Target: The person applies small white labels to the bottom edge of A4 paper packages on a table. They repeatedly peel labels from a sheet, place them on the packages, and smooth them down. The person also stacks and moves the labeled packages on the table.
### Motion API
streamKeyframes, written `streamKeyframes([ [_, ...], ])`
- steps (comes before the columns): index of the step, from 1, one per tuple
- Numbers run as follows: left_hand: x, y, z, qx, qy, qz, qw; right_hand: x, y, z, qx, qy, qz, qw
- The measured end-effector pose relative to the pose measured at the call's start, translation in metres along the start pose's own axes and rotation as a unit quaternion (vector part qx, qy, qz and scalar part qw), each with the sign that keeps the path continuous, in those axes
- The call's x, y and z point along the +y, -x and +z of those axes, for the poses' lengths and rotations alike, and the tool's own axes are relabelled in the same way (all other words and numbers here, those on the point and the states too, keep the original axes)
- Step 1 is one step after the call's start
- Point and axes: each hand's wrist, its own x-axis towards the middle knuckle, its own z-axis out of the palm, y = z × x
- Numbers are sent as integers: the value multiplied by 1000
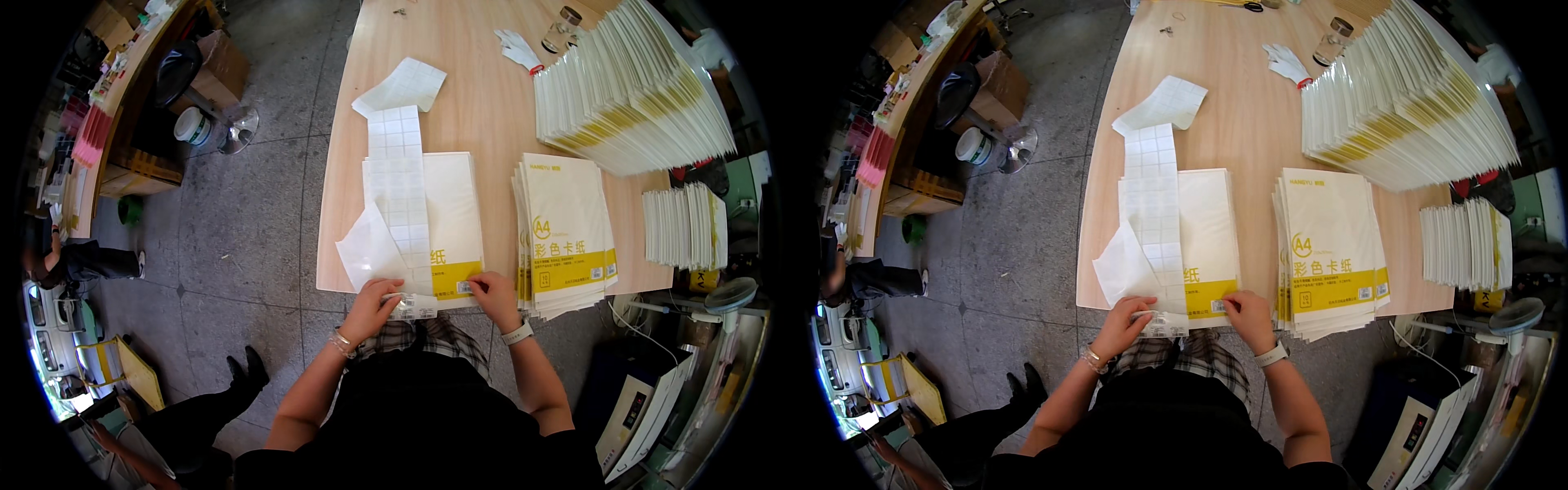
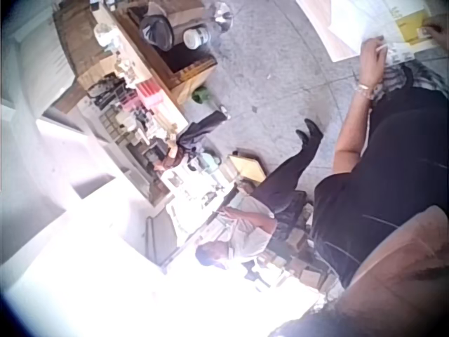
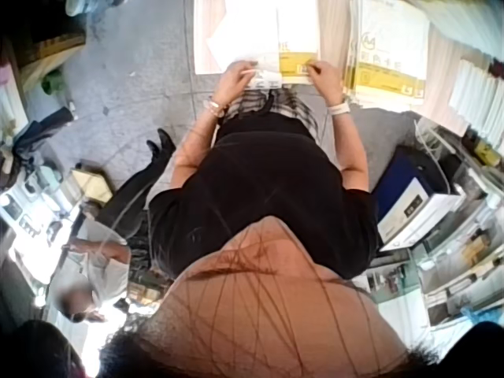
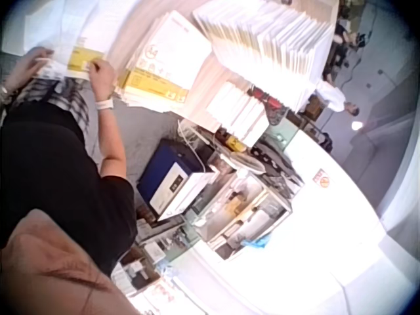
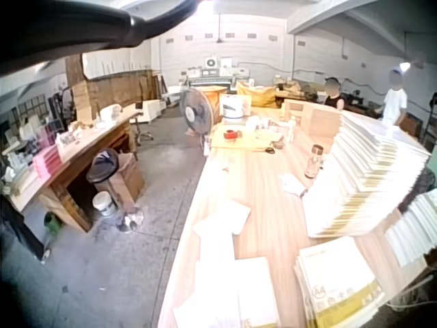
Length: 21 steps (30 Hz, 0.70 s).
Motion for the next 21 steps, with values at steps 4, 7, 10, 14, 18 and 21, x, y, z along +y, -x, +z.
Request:
streamKeyframes([
  [4, -2, -1, 1, 2, -3, 17, 1000, -26, 5, -2, 32, 129, -2, 991],
  [7, -2, -2, 0, -2, -16, 25, 1000, -36, -1, -9, 96, 250, -17, 963],
  [10, -1, -1, -2, -9, -16, 23, 1000, 6, -5, 1, 87, 206, -59, 973],
  [14, 0, -3, -3, -11, 0, 30, 999, 30, -13, 7, 16, -109, 136, 985],
  [18, -7, 2, -5, 2, -11, 46, 999, 13, -12, 2, 5, -102, 118, 988],
  [21, -1, 6, -10, 34, 170, -88, 981, 21, -10, 3, 44, -78, 88, 992],
])
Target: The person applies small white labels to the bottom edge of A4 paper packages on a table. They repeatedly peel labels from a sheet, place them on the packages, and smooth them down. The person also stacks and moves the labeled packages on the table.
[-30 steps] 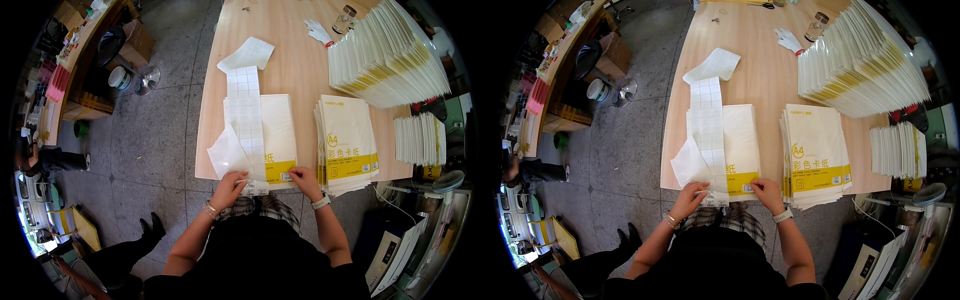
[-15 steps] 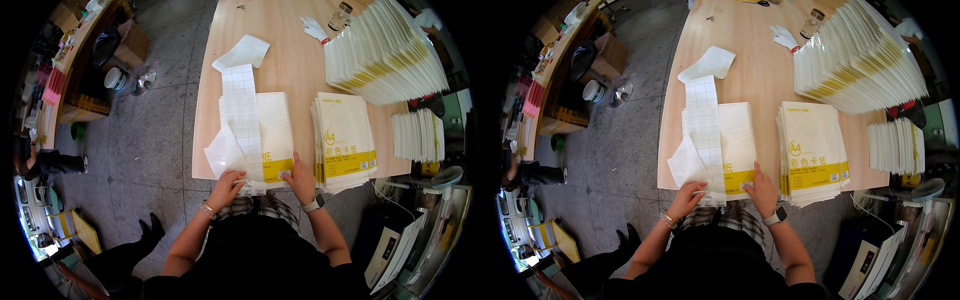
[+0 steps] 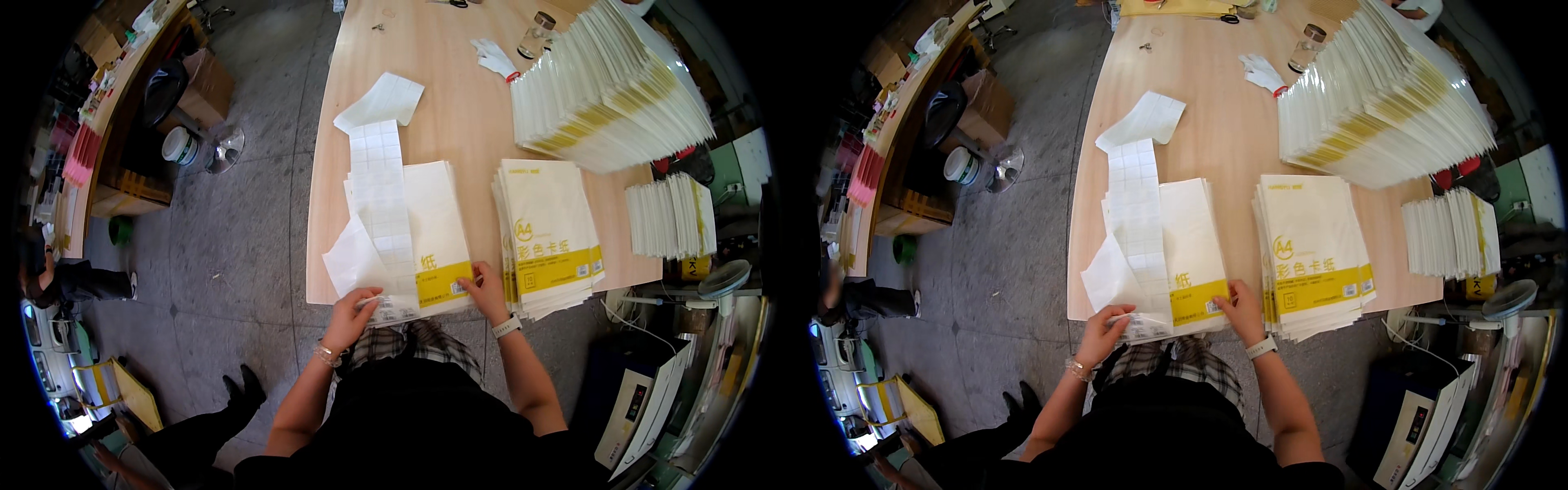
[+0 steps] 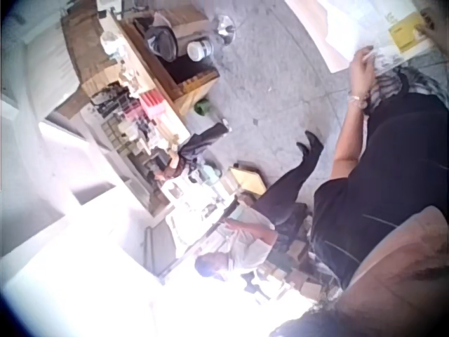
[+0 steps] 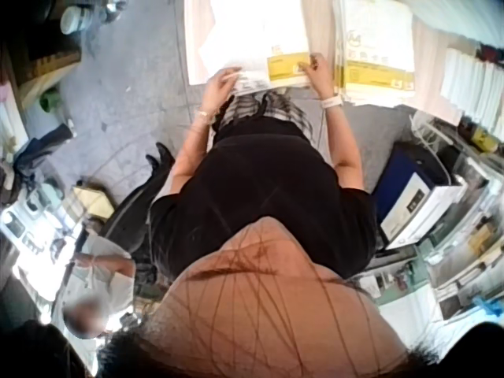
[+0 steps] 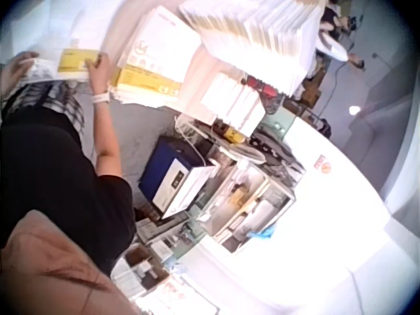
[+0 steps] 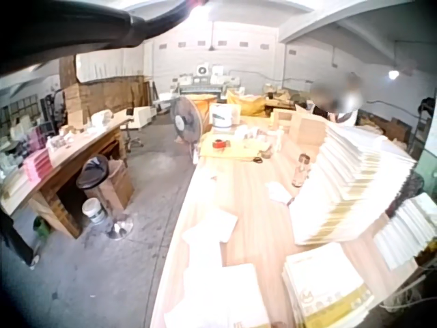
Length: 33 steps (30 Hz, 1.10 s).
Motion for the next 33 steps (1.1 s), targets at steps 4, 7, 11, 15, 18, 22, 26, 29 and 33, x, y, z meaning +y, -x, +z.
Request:
streamKeyframes([
  [4, 11, 0, -15, 61, 64, 15, 996, 10, 5, -3, 56, -190, -10, 980],
  [7, 20, 5, -23, 92, 94, 11, 991, -10, 11, -55, 120, -282, -71, 949],
  [11, 28, 8, -23, 85, 115, 24, 989, 25, 5, -156, 211, -263, -18, 941],
  [15, 27, 3, -13, 70, 88, 12, 994, 126, -6, -226, 200, 98, 19, 975],
  [18, 26, 2, -9, 75, 30, 12, 997, 129, -9, -202, 306, 329, -79, 890],
  [22, 35, 4, -2, 57, -13, 18, 998, 41, -6, -148, 324, 159, -148, 921],
  [26, 44, 0, 6, 16, -42, 12, 999, -82, 11, -38, -19, -88, -237, 967],
  [29, 48, 0, 11, -4, -31, 8, 999, -112, 16, 0, -87, -113, -249, 958],
  [33, 43, 2, 12, -4, 10, -33, 999, -108, 20, 17, -74, -133, -223, 963],
])
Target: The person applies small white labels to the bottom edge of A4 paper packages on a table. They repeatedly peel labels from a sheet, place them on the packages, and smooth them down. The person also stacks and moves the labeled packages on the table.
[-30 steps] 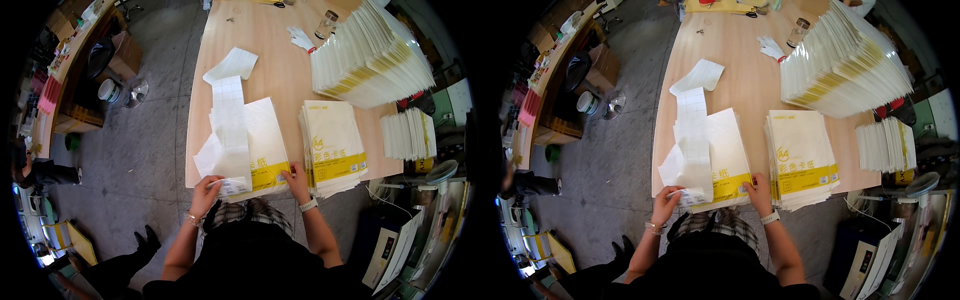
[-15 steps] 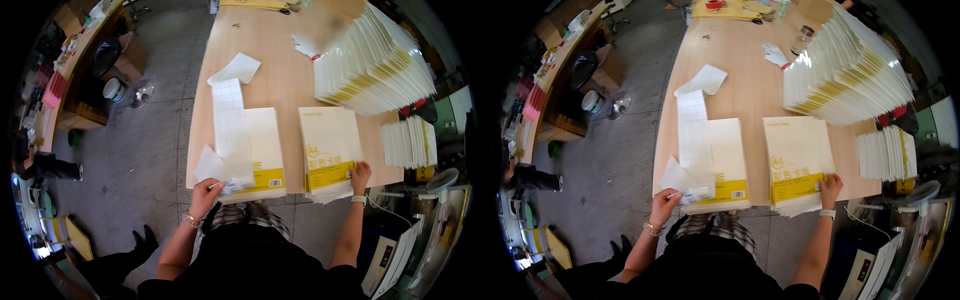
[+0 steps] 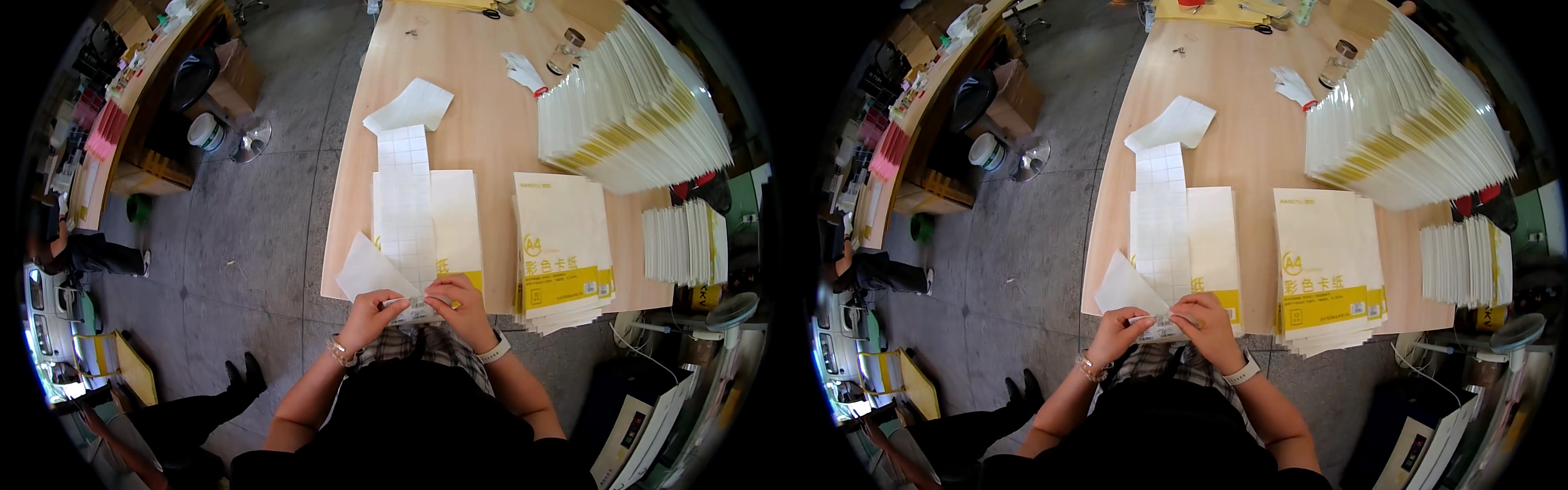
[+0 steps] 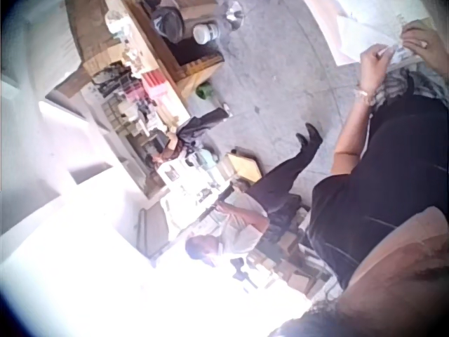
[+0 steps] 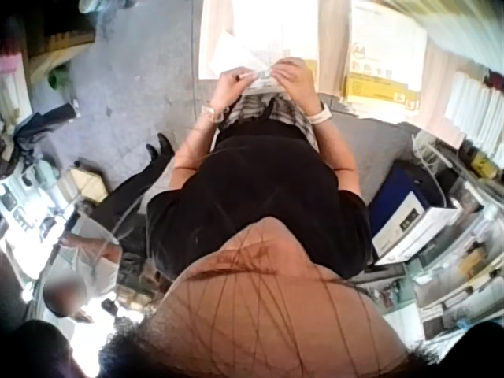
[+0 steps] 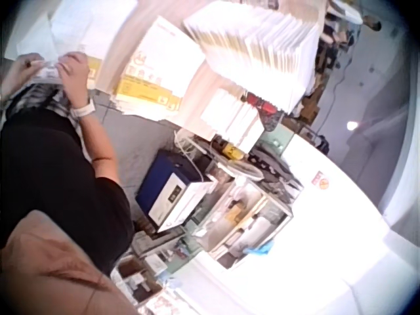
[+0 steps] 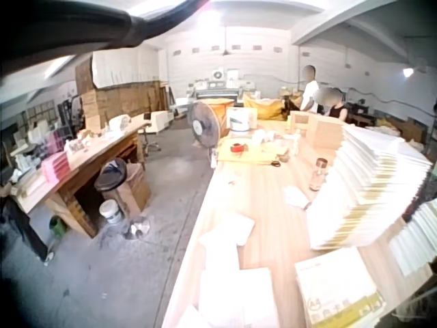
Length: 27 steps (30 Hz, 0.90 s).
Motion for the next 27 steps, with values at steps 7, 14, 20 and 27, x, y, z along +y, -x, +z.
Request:
streamKeyframes([
  [7, -7, -3, 1, -5, 33, -34, 999, -4, 5, -2, 35, 85, -131, 987],
  [14, -47, -16, 4, 33, -4, 52, 998, 67, 36, -47, 145, -80, 225, 960],
  [20, -48, -18, 5, 13, -143, 119, 982, 92, 45, -38, 110, -4, 252, 961],
  [27, -49, -18, 4, 10, -153, 122, 981, 91, 42, -33, 133, 9, 253, 958],
])
